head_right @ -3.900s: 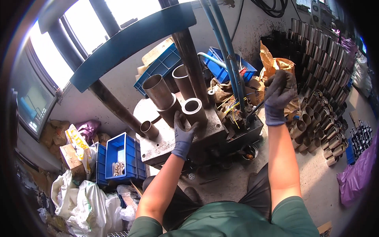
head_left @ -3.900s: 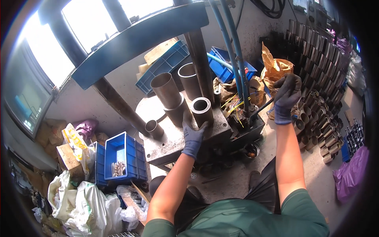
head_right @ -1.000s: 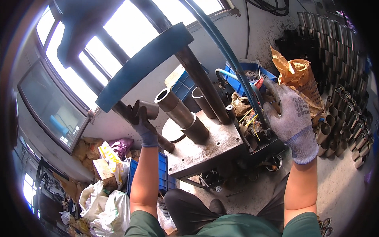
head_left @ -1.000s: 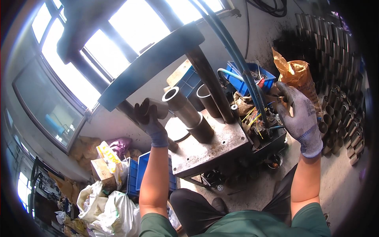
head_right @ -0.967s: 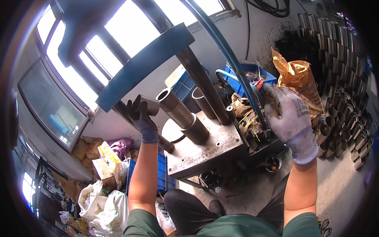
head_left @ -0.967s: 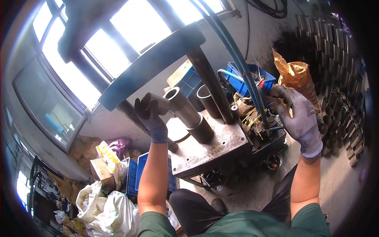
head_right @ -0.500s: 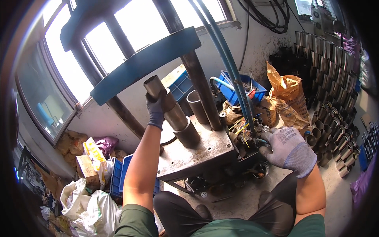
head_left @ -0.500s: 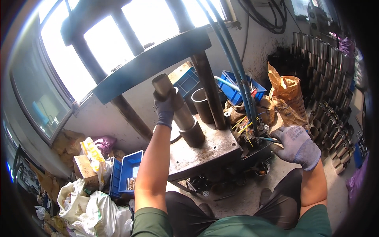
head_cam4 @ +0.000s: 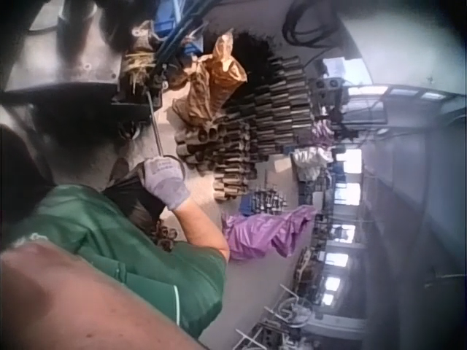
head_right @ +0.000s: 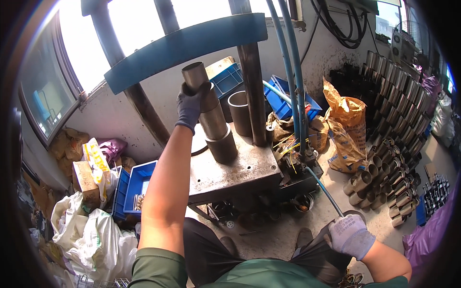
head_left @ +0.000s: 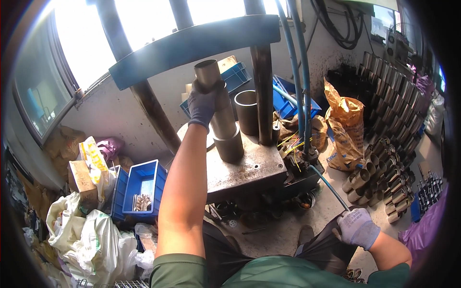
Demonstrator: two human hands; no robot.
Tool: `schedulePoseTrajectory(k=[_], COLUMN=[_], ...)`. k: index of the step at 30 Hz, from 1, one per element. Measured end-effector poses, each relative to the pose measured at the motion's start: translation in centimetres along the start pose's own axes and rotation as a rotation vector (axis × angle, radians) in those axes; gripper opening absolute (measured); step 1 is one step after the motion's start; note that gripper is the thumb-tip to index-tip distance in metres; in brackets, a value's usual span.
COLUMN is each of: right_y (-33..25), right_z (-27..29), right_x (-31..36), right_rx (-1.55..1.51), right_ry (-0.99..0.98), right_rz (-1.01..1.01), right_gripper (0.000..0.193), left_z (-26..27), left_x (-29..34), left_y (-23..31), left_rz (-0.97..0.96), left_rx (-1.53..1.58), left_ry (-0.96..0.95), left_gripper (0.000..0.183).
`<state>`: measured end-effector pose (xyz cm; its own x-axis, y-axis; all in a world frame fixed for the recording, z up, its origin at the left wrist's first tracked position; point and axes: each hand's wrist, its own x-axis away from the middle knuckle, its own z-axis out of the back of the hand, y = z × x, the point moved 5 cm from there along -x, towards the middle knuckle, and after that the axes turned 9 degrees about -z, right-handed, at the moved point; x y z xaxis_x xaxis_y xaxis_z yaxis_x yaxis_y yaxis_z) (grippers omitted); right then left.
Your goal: The person places a metal cylinder onto a pneumatic press, uses the press to fit another piece into it, and sets the combined cylinder into a crate.
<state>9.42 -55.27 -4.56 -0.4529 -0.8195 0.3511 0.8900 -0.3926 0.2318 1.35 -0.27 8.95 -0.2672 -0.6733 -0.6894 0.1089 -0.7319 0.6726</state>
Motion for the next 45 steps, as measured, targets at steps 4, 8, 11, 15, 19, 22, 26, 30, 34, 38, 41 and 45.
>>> schedulePoseTrajectory(k=[4, 8, 11, 15, 19, 22, 26, 30, 34, 38, 41, 45], right_y=[-0.6, -0.8, -0.6, -0.6, -0.4, -0.3, -0.4, -0.5, -0.6, -0.4, -0.4, -0.5], right_z=[-0.5, -0.8, -0.7, 0.0, 0.3, 0.4, 0.6, 1.0, 0.7, 0.3, 0.4, 0.6], right_x=[0.9, 1.2, 1.2, 1.0, 0.7, 0.8, 0.7, 1.0, 0.8, 0.8, 0.9, 1.2], right_rx=[-0.082, -0.168, -0.198, -0.291, -0.313, -0.326, -0.359, -0.366, -0.365, -0.367, -0.382, -0.376], right_ry=[0.294, 0.491, 0.512, 0.479, 0.422, 0.386, 0.408, 0.479, 0.500, 0.523, 0.522, 0.578], right_rz=[-0.088, -0.142, -0.195, -0.229, -0.250, -0.280, -0.281, -0.243, -0.256, -0.269, -0.257, -0.238], right_gripper=[0.036, 0.028, 0.027, 0.032, 0.035, 0.037, 0.037, 0.034, 0.034, 0.032, 0.032, 0.033], left_z=[0.0, -0.2, -0.2, 0.4, 0.7, 0.2, 0.5, 0.2, 0.3, 0.1, -0.1, -0.3], left_x=[-0.4, -0.4, -0.2, 0.2, 0.2, 0.2, 0.2, 0.2, 0.7, 0.9, 1.1, 1.2], left_y=[-0.5, -0.6, -0.1, 0.6, 0.7, 0.8, 0.7, 0.5, 0.2, -0.2, -0.4, -0.8], left_rz=[0.011, -0.015, -0.027, -0.035, -0.046, -0.037, -0.029, -0.061, -0.077, -0.079, -0.074, -0.080], left_rx=[0.039, 0.004, -0.045, -0.147, -0.186, -0.180, -0.197, -0.179, -0.159, -0.166, -0.142, -0.147], left_ry=[-0.021, -0.010, 0.000, -0.011, 0.008, 0.004, 0.009, 0.025, 0.024, 0.033, 0.028, 0.029], left_gripper=[0.083, 0.085, 0.085, 0.087, 0.088, 0.087, 0.087, 0.089, 0.091, 0.092, 0.093, 0.093])
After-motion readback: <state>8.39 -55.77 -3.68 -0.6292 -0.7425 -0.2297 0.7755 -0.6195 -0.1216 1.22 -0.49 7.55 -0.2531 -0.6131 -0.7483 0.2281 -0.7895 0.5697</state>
